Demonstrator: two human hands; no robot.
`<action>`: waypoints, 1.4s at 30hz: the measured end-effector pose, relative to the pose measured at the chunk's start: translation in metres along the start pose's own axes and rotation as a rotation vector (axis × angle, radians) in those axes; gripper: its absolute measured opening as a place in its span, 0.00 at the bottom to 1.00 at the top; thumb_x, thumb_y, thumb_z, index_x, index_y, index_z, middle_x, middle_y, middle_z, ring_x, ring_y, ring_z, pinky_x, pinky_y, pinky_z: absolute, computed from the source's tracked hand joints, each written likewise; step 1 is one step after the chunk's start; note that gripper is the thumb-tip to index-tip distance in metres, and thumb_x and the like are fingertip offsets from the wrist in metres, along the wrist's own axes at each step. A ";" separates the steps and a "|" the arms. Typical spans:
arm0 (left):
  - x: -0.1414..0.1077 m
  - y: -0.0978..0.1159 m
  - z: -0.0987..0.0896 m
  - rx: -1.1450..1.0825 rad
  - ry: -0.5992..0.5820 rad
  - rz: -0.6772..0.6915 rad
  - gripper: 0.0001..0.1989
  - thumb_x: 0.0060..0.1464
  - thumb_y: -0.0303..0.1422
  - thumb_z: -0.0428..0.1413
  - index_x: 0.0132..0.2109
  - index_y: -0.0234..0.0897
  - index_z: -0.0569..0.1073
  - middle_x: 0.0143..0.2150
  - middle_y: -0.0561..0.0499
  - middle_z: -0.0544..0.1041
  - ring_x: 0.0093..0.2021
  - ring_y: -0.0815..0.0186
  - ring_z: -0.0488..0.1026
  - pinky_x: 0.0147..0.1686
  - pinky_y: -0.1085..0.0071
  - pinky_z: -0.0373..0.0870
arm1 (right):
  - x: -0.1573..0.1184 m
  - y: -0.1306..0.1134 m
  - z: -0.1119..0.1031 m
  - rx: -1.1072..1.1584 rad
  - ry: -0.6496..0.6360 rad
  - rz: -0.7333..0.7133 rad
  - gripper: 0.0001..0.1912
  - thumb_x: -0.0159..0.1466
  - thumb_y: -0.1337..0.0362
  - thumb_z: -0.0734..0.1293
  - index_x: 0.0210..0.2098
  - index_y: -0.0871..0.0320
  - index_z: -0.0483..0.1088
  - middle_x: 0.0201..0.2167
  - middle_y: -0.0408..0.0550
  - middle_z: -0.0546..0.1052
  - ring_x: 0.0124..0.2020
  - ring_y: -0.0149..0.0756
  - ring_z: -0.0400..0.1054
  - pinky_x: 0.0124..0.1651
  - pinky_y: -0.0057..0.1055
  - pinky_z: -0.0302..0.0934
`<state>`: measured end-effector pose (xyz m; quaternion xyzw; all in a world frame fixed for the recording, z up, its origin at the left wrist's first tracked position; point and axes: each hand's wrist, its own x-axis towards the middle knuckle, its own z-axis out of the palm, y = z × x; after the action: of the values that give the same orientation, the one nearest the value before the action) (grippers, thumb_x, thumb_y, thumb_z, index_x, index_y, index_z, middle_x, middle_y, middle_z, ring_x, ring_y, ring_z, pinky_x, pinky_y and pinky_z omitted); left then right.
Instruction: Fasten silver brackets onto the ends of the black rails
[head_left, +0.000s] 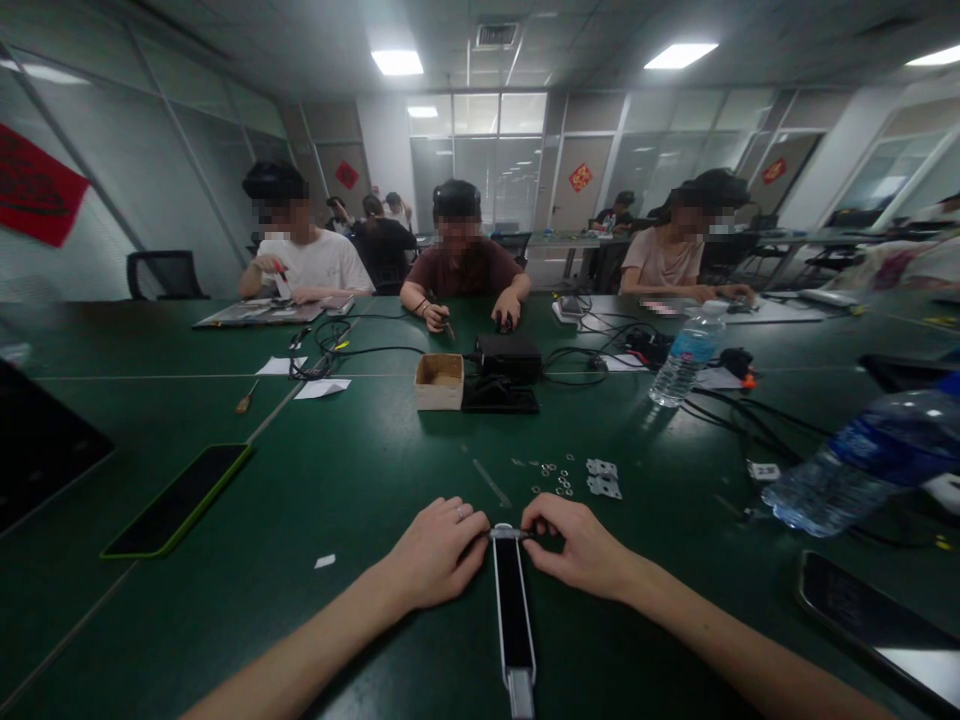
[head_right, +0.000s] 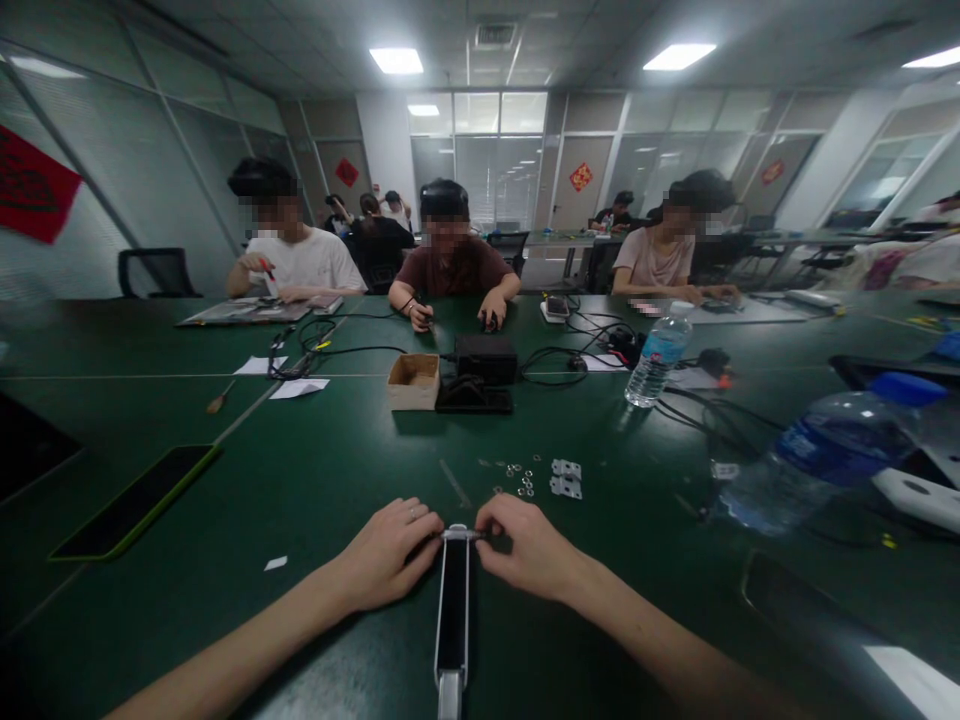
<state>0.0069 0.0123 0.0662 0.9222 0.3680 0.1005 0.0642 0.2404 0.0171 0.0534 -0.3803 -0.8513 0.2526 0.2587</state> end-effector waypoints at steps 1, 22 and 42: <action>0.000 0.000 0.001 0.001 0.002 0.001 0.06 0.63 0.30 0.46 0.40 0.38 0.67 0.35 0.50 0.72 0.35 0.62 0.67 0.35 0.67 0.60 | 0.000 0.000 0.000 -0.002 0.001 0.003 0.05 0.60 0.69 0.65 0.37 0.59 0.69 0.34 0.45 0.72 0.33 0.32 0.65 0.35 0.28 0.63; 0.000 0.001 -0.002 0.000 -0.016 -0.001 0.06 0.63 0.30 0.46 0.41 0.38 0.67 0.36 0.49 0.72 0.36 0.62 0.67 0.36 0.67 0.61 | 0.000 -0.004 -0.002 -0.004 -0.031 0.019 0.05 0.62 0.67 0.65 0.38 0.58 0.69 0.35 0.46 0.71 0.35 0.33 0.65 0.37 0.30 0.63; 0.000 0.001 -0.002 0.001 -0.012 -0.006 0.07 0.63 0.31 0.45 0.40 0.38 0.67 0.36 0.49 0.72 0.36 0.62 0.67 0.35 0.67 0.61 | -0.003 0.003 0.002 -0.010 -0.008 -0.002 0.05 0.61 0.69 0.65 0.38 0.58 0.68 0.35 0.46 0.71 0.34 0.32 0.65 0.36 0.29 0.63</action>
<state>0.0074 0.0119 0.0680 0.9216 0.3706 0.0945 0.0662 0.2423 0.0161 0.0500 -0.3799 -0.8538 0.2496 0.2537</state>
